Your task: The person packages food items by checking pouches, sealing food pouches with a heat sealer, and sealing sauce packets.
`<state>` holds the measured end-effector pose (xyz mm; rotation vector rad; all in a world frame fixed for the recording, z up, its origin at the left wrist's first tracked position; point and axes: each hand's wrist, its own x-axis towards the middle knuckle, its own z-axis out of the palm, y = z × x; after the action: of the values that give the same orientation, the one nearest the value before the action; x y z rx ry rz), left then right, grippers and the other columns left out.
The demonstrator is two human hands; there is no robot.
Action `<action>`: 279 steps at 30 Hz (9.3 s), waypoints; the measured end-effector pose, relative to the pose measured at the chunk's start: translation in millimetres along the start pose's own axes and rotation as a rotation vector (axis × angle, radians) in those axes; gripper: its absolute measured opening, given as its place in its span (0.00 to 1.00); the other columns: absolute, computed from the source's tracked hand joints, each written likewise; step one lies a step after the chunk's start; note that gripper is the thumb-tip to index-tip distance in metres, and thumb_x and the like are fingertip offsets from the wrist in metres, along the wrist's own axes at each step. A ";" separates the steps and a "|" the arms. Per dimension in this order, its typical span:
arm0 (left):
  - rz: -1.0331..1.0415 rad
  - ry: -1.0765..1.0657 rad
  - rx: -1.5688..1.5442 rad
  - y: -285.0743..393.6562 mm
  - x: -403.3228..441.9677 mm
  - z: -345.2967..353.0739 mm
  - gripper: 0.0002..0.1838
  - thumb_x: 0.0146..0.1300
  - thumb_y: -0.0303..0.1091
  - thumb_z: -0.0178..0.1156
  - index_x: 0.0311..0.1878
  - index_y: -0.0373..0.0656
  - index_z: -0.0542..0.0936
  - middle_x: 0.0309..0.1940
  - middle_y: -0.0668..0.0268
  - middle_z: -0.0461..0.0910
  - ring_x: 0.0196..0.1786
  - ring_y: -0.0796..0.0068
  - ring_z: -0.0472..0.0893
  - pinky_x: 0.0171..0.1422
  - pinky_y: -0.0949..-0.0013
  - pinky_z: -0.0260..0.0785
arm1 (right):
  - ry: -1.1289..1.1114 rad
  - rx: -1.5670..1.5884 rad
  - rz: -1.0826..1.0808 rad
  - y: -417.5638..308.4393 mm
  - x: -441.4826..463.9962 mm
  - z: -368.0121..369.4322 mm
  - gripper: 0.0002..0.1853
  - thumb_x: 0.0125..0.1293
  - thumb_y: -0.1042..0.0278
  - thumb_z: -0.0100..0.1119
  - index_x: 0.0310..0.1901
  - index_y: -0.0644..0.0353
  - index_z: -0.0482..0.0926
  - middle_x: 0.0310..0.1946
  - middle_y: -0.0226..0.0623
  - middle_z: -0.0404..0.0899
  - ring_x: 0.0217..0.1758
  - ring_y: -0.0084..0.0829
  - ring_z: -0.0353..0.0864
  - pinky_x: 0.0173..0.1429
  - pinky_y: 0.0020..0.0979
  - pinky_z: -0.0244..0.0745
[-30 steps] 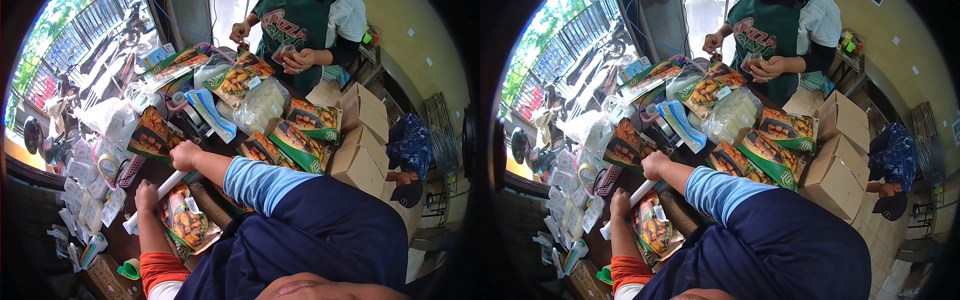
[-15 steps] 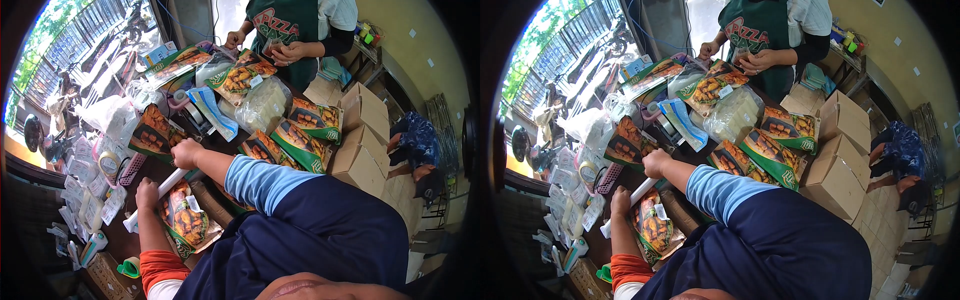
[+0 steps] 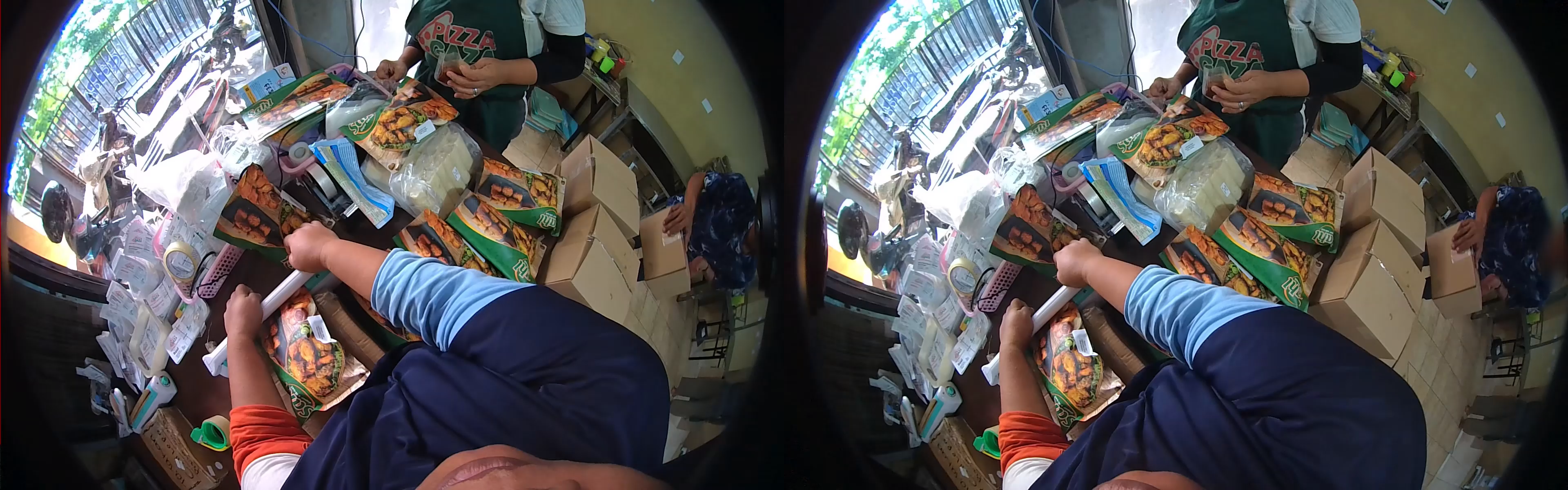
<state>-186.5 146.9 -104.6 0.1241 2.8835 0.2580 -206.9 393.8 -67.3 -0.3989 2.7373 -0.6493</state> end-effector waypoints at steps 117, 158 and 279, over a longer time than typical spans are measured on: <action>0.127 0.213 -0.030 16.1 -36.2 -29.3 0.12 0.63 0.38 0.49 0.37 0.43 0.80 0.40 0.57 0.80 0.45 0.55 0.80 0.49 0.55 0.73 | -0.186 0.601 0.232 -68.5 -144.1 45.2 0.58 0.51 0.39 0.67 0.71 0.67 0.45 0.56 0.60 0.71 0.60 0.47 0.73 0.64 0.35 0.66; 0.075 0.099 -0.140 8.5 -28.4 -26.0 0.11 0.58 0.39 0.51 0.36 0.43 0.77 0.39 0.55 0.79 0.47 0.53 0.77 0.53 0.54 0.68 | 0.026 -0.155 0.137 -2.8 -5.7 2.4 0.18 0.60 0.65 0.46 0.48 0.53 0.81 0.51 0.39 0.80 0.59 0.39 0.73 0.61 0.41 0.61; -0.199 0.559 -0.855 11.3 -146.4 32.4 0.29 0.61 0.45 0.61 0.52 0.29 0.67 0.47 0.48 0.72 0.52 0.51 0.72 0.59 0.57 0.64 | 0.115 1.206 0.099 -58.9 -183.0 74.0 0.35 0.61 0.46 0.63 0.56 0.72 0.69 0.50 0.45 0.77 0.52 0.31 0.77 0.54 0.32 0.72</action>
<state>-36.2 147.8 -99.4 -0.4480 2.9476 1.6489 -1.8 375.1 -62.0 0.0779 1.9097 -2.0725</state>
